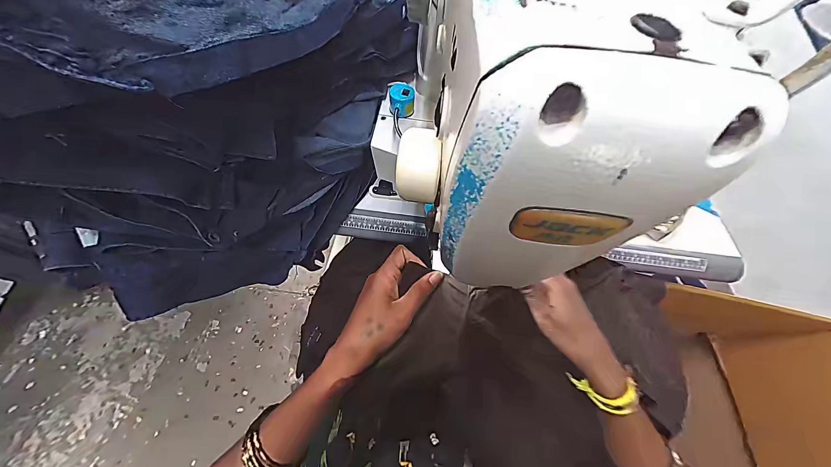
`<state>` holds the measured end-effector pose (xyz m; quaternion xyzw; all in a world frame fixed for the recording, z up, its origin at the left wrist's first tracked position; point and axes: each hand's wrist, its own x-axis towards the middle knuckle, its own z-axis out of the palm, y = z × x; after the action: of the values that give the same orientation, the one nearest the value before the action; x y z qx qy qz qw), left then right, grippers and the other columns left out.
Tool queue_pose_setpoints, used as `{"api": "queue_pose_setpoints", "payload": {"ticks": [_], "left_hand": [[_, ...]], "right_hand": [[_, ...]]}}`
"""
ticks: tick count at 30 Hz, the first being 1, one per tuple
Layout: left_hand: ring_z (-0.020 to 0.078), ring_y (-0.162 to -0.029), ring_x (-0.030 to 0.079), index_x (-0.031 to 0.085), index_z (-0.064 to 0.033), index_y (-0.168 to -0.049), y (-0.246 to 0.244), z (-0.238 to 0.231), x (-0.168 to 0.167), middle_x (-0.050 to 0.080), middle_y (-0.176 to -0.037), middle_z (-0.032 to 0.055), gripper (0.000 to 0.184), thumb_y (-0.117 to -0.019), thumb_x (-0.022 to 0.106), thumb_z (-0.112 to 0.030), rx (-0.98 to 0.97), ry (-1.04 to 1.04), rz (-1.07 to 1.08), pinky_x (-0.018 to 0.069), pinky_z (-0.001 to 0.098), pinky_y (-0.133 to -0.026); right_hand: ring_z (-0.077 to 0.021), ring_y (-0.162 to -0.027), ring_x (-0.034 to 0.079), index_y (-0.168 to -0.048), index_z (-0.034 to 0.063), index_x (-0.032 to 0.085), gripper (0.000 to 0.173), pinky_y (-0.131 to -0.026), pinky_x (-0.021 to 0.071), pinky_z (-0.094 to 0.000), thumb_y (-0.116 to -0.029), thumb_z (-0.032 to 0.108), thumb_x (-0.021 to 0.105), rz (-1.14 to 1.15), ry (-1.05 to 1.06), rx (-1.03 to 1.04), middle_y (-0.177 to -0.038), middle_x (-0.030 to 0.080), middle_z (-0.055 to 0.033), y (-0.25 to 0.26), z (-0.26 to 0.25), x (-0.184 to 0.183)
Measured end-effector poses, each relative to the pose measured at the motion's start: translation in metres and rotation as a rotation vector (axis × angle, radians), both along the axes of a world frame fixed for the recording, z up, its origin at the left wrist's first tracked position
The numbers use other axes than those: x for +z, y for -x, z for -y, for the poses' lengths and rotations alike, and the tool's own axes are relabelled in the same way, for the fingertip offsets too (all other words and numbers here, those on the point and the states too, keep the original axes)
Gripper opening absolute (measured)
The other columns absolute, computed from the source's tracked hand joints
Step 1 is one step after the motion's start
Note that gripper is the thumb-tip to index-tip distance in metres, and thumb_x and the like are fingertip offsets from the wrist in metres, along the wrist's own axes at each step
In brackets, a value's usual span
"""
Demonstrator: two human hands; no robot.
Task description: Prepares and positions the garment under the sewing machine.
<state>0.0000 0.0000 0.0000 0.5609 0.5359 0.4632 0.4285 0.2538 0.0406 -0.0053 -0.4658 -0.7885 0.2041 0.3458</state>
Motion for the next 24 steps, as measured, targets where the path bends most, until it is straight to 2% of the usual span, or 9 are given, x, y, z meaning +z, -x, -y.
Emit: {"api": "queue_pose_setpoints", "payload": {"ticks": [1, 3, 4, 5, 9, 12, 15, 20, 24], "left_hand": [[-0.0008, -0.091, 0.065, 0.060, -0.0040, -0.110, -0.001, -0.002, 0.000, 0.068, -0.097, -0.0013, 0.019, -0.0988, 0.063, -0.019, 0.013, -0.007, 0.002, 0.0536, 0.0195, -0.085], [-0.0017, -0.084, 0.063, 0.059, -0.0048, -0.107, -0.004, -0.006, 0.001, 0.066, -0.091, -0.0033, 0.015, -0.0981, 0.062, -0.017, 0.036, -0.019, 0.005, 0.0530, 0.0184, -0.078], [-0.0022, -0.081, 0.063, 0.060, -0.0054, -0.106, -0.005, -0.007, 0.001, 0.066, -0.088, -0.0041, 0.015, -0.0976, 0.062, -0.017, 0.042, -0.023, -0.003, 0.0526, 0.0180, -0.076], [-0.0027, -0.080, 0.063, 0.060, -0.0059, -0.105, -0.005, -0.007, 0.001, 0.066, -0.087, -0.0048, 0.015, -0.0971, 0.063, -0.018, 0.043, -0.026, -0.013, 0.0526, 0.0177, -0.075], [-0.0026, -0.082, 0.063, 0.059, -0.0064, -0.107, -0.005, -0.007, -0.001, 0.067, -0.089, -0.0044, 0.016, -0.0977, 0.062, -0.019, 0.035, -0.009, -0.024, 0.0528, 0.0182, -0.076], [-0.0017, -0.089, 0.064, 0.061, -0.0057, -0.111, -0.003, -0.007, -0.003, 0.068, -0.097, -0.0022, 0.022, -0.0977, 0.063, -0.023, 0.026, -0.008, -0.047, 0.0537, 0.0199, -0.082], [-0.0021, -0.091, 0.064, 0.060, -0.0059, -0.113, -0.003, -0.007, -0.006, 0.067, -0.098, -0.0020, 0.026, -0.0981, 0.062, -0.027, 0.013, 0.015, -0.061, 0.0533, 0.0203, -0.083], [-0.0025, -0.089, 0.063, 0.059, -0.0058, -0.113, -0.003, -0.009, -0.005, 0.067, -0.096, -0.0026, 0.024, -0.0985, 0.062, -0.025, 0.018, 0.030, -0.066, 0.0529, 0.0186, -0.082], [-0.0027, -0.087, 0.063, 0.059, -0.0054, -0.112, -0.004, -0.008, -0.004, 0.066, -0.094, -0.0035, 0.023, -0.0984, 0.062, -0.024, 0.019, 0.032, -0.061, 0.0528, 0.0187, -0.081]], "right_hand": [[-0.0205, -0.103, 0.070, -0.108, 0.0000, 0.072, 0.050, -0.103, 0.0470, -0.0522, -0.1087, 0.041, 0.043, -0.031, 0.022, 0.042, -0.101, 0.074, -0.0119, 0.012, -0.001, -0.007], [-0.0083, -0.074, 0.063, -0.086, 0.0024, 0.068, 0.045, -0.081, 0.0492, -0.0334, -0.1086, 0.034, 0.045, -0.037, 0.017, 0.042, -0.071, 0.062, -0.0039, 0.025, -0.004, -0.010], [-0.0024, -0.067, 0.058, -0.083, 0.0038, 0.066, 0.041, -0.069, 0.0474, -0.0242, -0.1070, 0.030, 0.046, -0.028, 0.028, 0.023, -0.066, 0.057, 0.0002, 0.027, -0.006, -0.007], [-0.0011, -0.064, 0.056, -0.083, 0.0041, 0.066, 0.039, -0.064, 0.0457, -0.0219, -0.1059, 0.029, 0.048, -0.015, 0.039, 0.006, -0.065, 0.056, 0.0011, 0.027, -0.007, -0.003], [-0.0110, -0.065, 0.060, -0.084, 0.0058, 0.066, 0.036, -0.066, 0.0472, -0.0328, -0.1040, 0.031, 0.051, 0.068, 0.033, -0.017, -0.067, 0.060, -0.0034, 0.023, -0.007, 0.005], [-0.0250, -0.086, 0.071, -0.097, 0.0050, 0.076, 0.029, -0.076, 0.0557, -0.0474, -0.1004, 0.028, 0.059, 0.157, -0.026, -0.141, -0.090, 0.073, -0.0117, 0.004, -0.016, 0.011], [-0.0500, -0.109, 0.062, -0.113, -0.0009, 0.074, 0.028, -0.088, 0.0468, -0.0658, -0.0973, 0.021, 0.067, 0.317, -0.148, -0.374, -0.112, 0.067, -0.0281, -0.025, -0.043, 0.008], [-0.0524, -0.110, 0.059, -0.123, 0.0005, 0.071, 0.048, -0.084, 0.0441, -0.0674, -0.0843, 0.026, 0.082, 0.489, -0.240, -0.358, -0.118, 0.064, -0.0297, -0.033, -0.087, -0.005], [-0.0540, -0.116, 0.055, -0.129, -0.0036, 0.065, 0.056, -0.088, 0.0418, -0.0689, -0.0827, 0.019, 0.086, 0.587, -0.063, -0.273, -0.125, 0.060, -0.0317, -0.015, -0.096, 0.008]]}}
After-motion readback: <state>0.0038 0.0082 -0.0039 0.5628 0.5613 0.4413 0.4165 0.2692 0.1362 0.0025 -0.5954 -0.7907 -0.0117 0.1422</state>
